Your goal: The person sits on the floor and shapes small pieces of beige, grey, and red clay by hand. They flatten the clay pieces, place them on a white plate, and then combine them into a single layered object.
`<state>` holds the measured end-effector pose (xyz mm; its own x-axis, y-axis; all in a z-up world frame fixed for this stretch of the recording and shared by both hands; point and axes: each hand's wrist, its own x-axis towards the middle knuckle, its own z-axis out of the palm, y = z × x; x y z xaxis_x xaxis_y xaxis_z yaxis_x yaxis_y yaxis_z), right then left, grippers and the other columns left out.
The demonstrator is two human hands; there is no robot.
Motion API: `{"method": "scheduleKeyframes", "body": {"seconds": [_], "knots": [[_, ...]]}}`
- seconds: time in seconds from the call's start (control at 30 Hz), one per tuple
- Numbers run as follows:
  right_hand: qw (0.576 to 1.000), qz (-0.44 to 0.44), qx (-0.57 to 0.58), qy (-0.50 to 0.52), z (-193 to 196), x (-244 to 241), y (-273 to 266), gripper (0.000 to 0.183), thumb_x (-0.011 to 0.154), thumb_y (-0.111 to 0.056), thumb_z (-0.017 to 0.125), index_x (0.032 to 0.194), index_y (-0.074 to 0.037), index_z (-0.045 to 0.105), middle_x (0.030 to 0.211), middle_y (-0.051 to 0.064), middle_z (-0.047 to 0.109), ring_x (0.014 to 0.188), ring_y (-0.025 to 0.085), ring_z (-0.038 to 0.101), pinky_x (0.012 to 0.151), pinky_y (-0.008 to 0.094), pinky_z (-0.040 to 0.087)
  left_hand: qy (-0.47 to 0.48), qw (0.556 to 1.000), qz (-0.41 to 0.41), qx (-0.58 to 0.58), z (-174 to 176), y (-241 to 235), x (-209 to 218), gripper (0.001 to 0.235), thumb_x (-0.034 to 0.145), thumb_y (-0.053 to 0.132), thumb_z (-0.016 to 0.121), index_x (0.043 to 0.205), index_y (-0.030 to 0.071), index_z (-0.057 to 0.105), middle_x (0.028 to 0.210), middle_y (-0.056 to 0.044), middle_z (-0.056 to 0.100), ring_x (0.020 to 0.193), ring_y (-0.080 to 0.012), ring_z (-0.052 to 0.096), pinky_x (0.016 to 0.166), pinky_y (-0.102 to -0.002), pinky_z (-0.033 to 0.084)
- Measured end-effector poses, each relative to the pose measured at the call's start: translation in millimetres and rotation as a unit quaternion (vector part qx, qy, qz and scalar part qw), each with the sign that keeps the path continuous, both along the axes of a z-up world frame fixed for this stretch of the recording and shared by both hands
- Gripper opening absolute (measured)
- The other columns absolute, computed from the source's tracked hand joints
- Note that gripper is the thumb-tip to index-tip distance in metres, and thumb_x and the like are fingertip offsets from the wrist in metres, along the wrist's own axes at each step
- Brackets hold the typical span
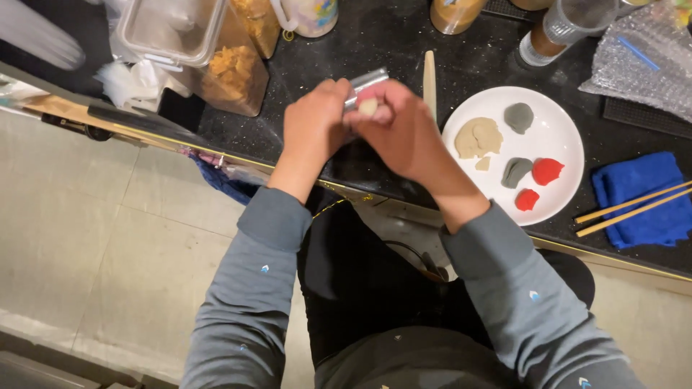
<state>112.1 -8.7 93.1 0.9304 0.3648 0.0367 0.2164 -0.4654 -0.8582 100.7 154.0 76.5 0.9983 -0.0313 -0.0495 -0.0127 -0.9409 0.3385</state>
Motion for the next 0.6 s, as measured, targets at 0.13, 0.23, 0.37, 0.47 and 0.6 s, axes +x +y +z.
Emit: {"method": "scheduleKeyframes", "body": {"seconds": [0.13,0.23,0.37,0.47,0.6], "knots": [[0.996,-0.018,0.085,0.019,-61.3,30.2,4.0,0.026,0.095,-0.026,0.076,0.117,-0.013,0.07,0.09,0.002,0.075,0.079,0.008,0.07,0.071,0.025,0.059,0.06,0.997,0.036,-0.026,-28.9,9.8,19.3,0.014,0.098,0.034,0.056,0.11,0.027,0.055,0.104,-0.006,0.068,0.097,-0.0406,0.072,0.085,-0.055,0.057],[1.0,-0.001,-0.031,0.001,-72.1,31.7,-6.5,0.029,0.099,-0.036,0.071,0.123,-0.021,0.065,0.086,0.005,0.074,0.086,0.021,0.073,0.077,0.042,0.058,0.089,0.99,0.055,-0.093,-33.5,21.2,24.2,0.024,0.101,0.036,0.055,0.12,0.022,0.055,0.106,-0.019,0.074,0.103,-0.0483,0.07,0.088,-0.059,0.055],[0.997,0.025,-0.055,0.049,-71.0,24.5,-9.8,0.03,0.091,-0.023,0.076,0.107,-0.017,0.052,0.079,-0.001,0.065,0.065,0.014,0.055,0.069,0.03,0.046,0.076,0.98,0.029,-0.181,-34.9,34.8,29.0,0.023,0.098,0.033,0.056,0.116,0.019,0.051,0.1,-0.018,0.071,0.09,-0.0444,0.065,0.073,-0.053,0.046],[0.995,0.05,-0.075,-0.045,-90.0,28.7,-10.0,0.028,0.08,-0.017,0.082,0.096,-0.017,0.059,0.078,0.001,0.064,0.067,0.018,0.057,0.07,0.031,0.046,0.093,0.979,0.015,-0.181,-13.1,31.7,24.7,0.022,0.098,0.033,0.057,0.116,0.021,0.053,0.098,-0.015,0.069,0.085,-0.0386,0.063,0.068,-0.05,0.045],[0.986,0.088,-0.081,-0.121,-122.9,33.4,-11.7,0.041,0.075,-0.016,0.091,0.111,-0.019,0.071,0.102,0.006,0.056,0.076,0.021,0.062,0.081,0.032,0.05,0.102,0.976,0.01,-0.193,-13.3,30.2,22.9,0.025,0.09,0.038,0.059,0.11,0.023,0.058,0.092,-0.01,0.069,0.083,-0.033,0.062,0.068,-0.046,0.044]]}}
